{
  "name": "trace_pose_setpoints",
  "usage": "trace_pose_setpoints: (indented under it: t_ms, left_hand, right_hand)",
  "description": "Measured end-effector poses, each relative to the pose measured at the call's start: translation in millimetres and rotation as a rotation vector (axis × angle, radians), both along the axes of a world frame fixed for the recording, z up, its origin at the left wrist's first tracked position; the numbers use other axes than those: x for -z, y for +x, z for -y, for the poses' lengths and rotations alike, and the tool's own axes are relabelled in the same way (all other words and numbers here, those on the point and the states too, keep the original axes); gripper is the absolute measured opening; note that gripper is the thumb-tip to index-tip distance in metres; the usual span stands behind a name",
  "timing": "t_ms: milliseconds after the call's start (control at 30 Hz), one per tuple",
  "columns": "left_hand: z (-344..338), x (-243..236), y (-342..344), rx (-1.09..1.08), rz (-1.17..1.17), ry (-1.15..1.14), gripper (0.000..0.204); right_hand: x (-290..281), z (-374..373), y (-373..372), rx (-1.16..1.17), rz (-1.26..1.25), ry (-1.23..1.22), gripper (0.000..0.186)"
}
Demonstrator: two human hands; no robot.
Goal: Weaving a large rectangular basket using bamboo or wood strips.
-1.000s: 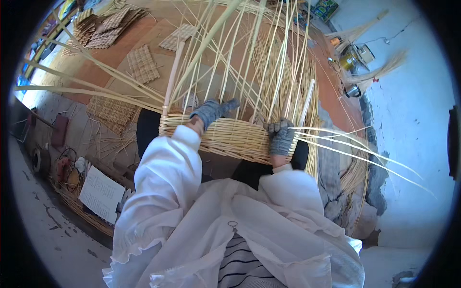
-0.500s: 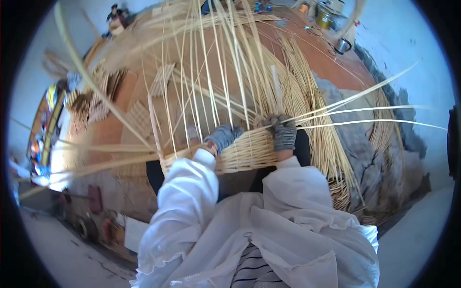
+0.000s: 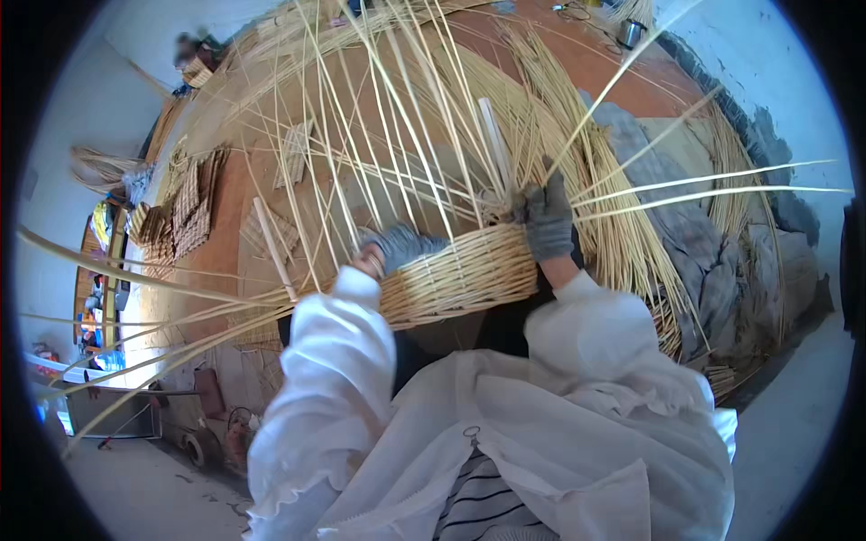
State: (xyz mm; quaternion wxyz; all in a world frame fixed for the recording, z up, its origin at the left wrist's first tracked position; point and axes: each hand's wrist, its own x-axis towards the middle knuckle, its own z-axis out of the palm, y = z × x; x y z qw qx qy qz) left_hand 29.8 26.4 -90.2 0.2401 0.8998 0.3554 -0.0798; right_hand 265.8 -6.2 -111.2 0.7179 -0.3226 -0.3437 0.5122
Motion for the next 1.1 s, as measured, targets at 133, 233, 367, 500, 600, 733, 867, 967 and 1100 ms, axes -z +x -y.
trace_pose_setpoints:
  t_ms: [133,233,367,500,600,733,867,967,1100]
  left_hand:
    - [-68,7,10,-0.816,0.326,0.042,0.05]
    - [-72,-6,47,-0.755,-0.072,0.227,0.059]
    - [-31,0,73,-0.778,0.192,1.227,0.065]
    - [5,36,79,-0.433,0.468,0.033,0.044]
    - [30,24,109,-0.796,0.338,0.017,0.043]
    - [32,20,137,-1.081,0.105,0.105,0.051]
    - [58,33,139,-0.942,0.214,0.424,0.055]
    - [85,30,131,-0.728,0.234,0.598,0.067]
    - [78,34,118,-0.532,0.316,0.682,0.064]
  right_hand:
    - [-23,-1,-9,-0.234,-0.236,0.151,0.027]
    - [-50,15,-13,-0.47,0.563,0.158,0.016]
    - [-10,-11,45,-0.075,-0.221,-0.061,0.013]
    - [-13,-8,52,-0.119,0.092,-0.131,0.019]
    - [-37,-52,47,-0.012,1.121,0.031,0.037]
    - [-46,-107,8,0.369,1.68,0.414,0.056]
    - [-58,-66,26,0.603,1.964,0.286,0.054]
    - [-55,1,35,-0.531,2.001,-0.243,0.056]
    - [-42,-6,44,-0.311,1.898,-0.184,0.04]
